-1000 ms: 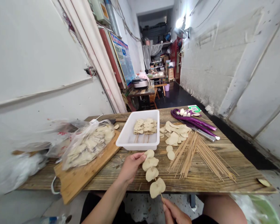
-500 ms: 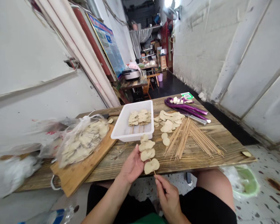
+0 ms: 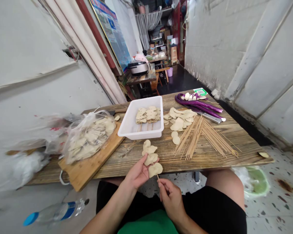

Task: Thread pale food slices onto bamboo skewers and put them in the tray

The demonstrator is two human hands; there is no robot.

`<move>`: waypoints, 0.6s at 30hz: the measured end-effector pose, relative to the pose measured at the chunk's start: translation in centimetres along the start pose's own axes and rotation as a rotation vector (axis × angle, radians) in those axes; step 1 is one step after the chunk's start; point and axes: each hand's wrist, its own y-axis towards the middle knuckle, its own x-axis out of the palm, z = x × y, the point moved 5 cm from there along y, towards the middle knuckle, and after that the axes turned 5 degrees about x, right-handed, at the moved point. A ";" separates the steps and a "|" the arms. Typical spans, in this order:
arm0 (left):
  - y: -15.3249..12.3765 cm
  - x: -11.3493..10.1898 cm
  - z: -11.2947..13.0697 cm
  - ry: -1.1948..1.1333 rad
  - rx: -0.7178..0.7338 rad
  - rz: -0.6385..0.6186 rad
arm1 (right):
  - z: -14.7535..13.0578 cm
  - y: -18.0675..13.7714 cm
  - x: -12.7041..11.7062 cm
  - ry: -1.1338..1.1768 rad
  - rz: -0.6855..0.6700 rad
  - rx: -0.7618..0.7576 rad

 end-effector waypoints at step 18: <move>0.1 0.8 -0.6 0.017 0.185 0.102 | -0.5 0.1 0.6 0.071 0.020 0.068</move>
